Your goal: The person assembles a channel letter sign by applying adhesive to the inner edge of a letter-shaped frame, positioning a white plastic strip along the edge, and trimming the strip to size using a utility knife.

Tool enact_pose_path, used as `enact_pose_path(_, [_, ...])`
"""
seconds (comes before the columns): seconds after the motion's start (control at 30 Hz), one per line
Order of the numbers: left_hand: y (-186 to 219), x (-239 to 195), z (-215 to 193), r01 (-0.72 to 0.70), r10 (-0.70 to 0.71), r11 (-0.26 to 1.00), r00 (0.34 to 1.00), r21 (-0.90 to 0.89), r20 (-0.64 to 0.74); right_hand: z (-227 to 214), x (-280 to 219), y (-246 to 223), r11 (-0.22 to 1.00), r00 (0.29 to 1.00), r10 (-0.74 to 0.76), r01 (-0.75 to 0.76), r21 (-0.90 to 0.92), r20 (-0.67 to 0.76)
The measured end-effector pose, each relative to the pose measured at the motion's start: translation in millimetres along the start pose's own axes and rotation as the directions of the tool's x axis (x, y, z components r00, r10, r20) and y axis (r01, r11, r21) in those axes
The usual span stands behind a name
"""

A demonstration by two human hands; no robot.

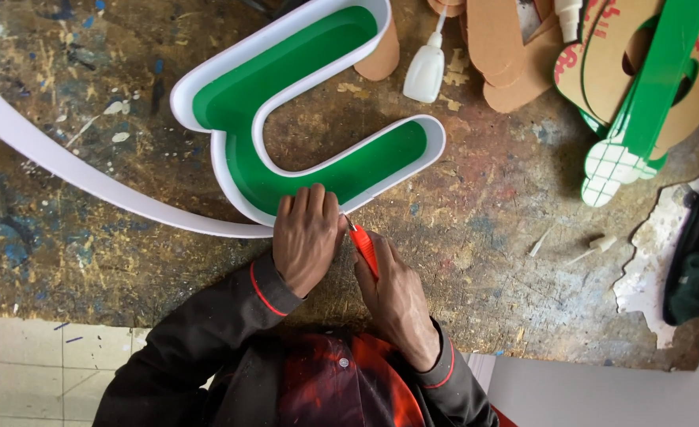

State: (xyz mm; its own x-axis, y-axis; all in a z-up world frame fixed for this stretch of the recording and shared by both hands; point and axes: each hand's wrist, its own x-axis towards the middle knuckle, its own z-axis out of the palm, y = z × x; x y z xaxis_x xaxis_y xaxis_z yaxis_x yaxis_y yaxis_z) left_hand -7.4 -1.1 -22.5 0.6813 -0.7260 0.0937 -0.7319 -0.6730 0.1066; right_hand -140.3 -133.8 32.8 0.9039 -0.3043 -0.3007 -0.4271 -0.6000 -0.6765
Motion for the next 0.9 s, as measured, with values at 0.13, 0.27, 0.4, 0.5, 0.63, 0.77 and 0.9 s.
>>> enact_pose_path(0.13, [-2, -1, 3, -0.026, 0.026, 1.000, 0.999, 0.004, -0.022, -5, 3, -15, 0.998, 0.998, 0.054, -0.054, 0.014, -0.008])
enact_pose_path(0.27, [-1, 0, 5, -0.031, 0.031, 1.000, 1.000, 0.001, -0.003, -4, 4, -16, 0.997, 0.997, 0.075, -0.075, -0.004, -0.015])
enact_pose_path(0.4, [-2, 1, 2, -0.030, 0.031, 1.000, 0.999, -0.005, 0.017, -1, 1, -12, 0.994, 0.994, 0.106, -0.106, 0.024, -0.028])
enact_pose_path(0.5, [-2, 1, 0, -0.038, 0.038, 0.999, 0.999, 0.003, 0.020, -2, 2, -12, 0.995, 0.995, 0.100, -0.099, 0.021, -0.018])
enact_pose_path(0.63, [-2, 1, 0, -0.037, 0.036, 0.999, 0.999, 0.016, 0.036, -2, 4, -14, 0.995, 0.995, 0.095, -0.095, -0.003, -0.024])
enact_pose_path(0.77, [-2, 3, -2, -0.034, 0.033, 0.999, 0.999, 0.019, 0.041, 0, 5, -12, 0.997, 0.997, 0.075, -0.076, -0.022, -0.031])
enact_pose_path(0.9, [-2, 3, -3, -0.034, 0.033, 0.999, 0.998, 0.018, 0.054, -2, 4, -12, 0.996, 0.996, 0.084, -0.085, -0.017, -0.036])
